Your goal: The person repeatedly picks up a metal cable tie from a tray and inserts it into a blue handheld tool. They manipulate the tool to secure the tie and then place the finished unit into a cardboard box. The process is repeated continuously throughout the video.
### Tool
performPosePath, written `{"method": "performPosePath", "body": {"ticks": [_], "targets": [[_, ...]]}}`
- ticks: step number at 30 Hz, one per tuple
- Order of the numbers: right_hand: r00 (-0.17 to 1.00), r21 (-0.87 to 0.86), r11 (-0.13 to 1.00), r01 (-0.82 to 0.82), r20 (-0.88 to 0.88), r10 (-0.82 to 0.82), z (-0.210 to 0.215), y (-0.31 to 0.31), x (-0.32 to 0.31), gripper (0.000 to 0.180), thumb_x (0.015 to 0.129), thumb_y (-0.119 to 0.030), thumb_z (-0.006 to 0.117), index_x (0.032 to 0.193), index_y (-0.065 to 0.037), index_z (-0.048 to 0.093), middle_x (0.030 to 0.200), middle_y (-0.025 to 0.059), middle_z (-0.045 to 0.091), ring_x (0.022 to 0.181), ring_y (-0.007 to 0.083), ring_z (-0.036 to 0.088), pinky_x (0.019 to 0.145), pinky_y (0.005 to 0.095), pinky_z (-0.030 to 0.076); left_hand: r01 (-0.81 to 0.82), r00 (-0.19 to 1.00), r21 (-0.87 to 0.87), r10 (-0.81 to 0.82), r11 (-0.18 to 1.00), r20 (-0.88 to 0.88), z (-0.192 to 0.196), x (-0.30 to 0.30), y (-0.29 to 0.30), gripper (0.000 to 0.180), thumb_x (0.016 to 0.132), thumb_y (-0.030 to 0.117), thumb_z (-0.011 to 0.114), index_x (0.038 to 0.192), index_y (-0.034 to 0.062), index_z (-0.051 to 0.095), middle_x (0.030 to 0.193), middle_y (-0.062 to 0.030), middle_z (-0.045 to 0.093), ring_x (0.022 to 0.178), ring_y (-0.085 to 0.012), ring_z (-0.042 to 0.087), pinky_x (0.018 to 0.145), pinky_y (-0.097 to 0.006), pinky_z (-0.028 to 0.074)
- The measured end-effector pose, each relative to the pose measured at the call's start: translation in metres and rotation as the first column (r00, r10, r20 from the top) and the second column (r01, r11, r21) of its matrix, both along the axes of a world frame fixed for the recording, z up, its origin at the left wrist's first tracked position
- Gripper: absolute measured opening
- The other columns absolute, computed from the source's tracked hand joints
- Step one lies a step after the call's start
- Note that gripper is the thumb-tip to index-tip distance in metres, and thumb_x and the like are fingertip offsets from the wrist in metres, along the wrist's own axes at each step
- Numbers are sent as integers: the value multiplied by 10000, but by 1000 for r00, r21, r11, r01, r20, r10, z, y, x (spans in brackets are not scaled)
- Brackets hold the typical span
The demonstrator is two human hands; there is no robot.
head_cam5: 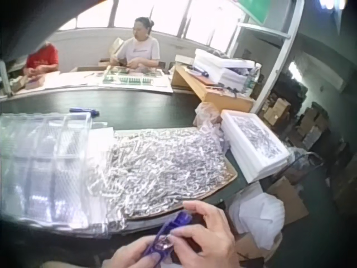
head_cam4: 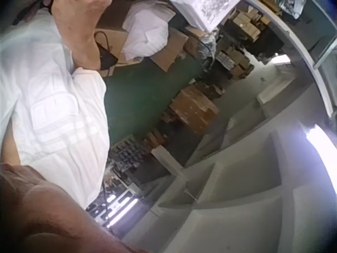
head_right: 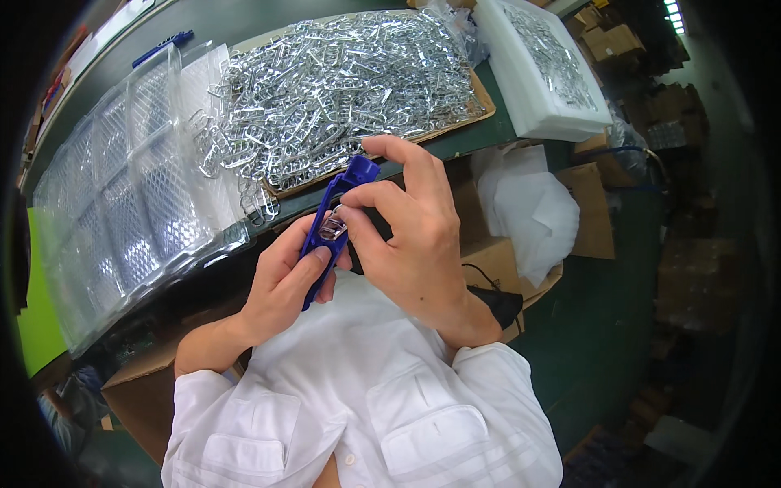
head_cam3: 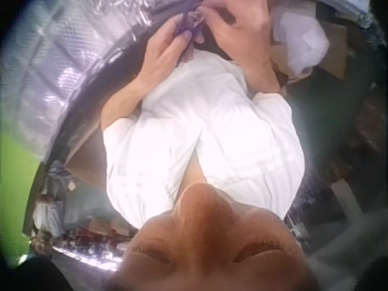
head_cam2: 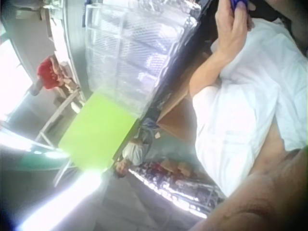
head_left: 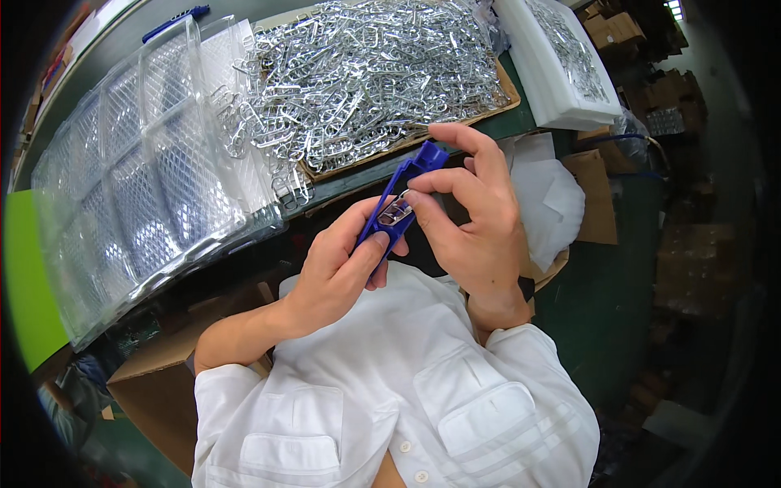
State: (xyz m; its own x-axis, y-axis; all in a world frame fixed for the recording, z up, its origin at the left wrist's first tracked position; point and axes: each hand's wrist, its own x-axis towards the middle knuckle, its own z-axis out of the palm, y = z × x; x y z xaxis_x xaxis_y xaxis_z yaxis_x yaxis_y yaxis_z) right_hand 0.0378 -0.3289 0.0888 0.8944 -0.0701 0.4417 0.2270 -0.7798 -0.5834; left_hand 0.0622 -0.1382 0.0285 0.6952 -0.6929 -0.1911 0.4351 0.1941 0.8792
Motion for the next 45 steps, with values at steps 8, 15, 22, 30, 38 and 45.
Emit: {"method": "performPosePath", "body": {"ticks": [8,15,22,30,38,45], "targets": [[994,-86,991,-107,-19,106,-12,6,27,196,772,28,814,899,-26,674,1320,179,645,1152,383,651,898,438,559,-60,998,-10,59,998,-35,-5,15,8,377,1081,67,490,1446,-14,533,929,-38,678,643,-58,578,562,-240,475],[997,238,971,-4,-68,21,-15,26,54,357,814,55,783,1137,-22,652,1397,167,606,1165,308,687,929,384,587,-211,925,107,164,972,341,-12,34,13,320,1075,88,526,1345,-71,588,818,-56,692,633,-81,620,581,-251,507],[930,514,855,-63,-281,237,-37,10,71,261,843,-10,776,1088,-25,688,998,67,741,900,169,723,834,307,568,-155,952,295,62,943,301,10,47,27,230,1068,97,552,1188,-77,643,821,-61,707,708,-108,680,652,-268,546],[934,555,830,-55,-265,240,-54,-1,56,230,841,-42,769,1046,-20,666,913,100,701,802,198,695,732,333,555,-169,966,368,80,915,245,-5,43,-5,247,1090,123,519,995,-54,663,760,-49,684,677,-99,659,629,-273,535],[908,552,829,-87,-298,294,-58,-26,54,245,848,105,705,1067,7,655,1022,67,723,912,125,689,807,290,567,-177,948,463,24,868,318,-6,40,-24,198,1065,137,566,1018,-20,677,651,-32,664,582,-104,643,558,-280,506],[873,792,484,-373,122,472,-61,-54,53,386,818,129,723,1180,5,672,1253,159,698,1152,229,684,998,359,542,15,971,281,-81,960,224,40,37,2,518,1021,134,665,1489,-52,540,1157,-148,680,972,-187,675,839,-336,540]]}}
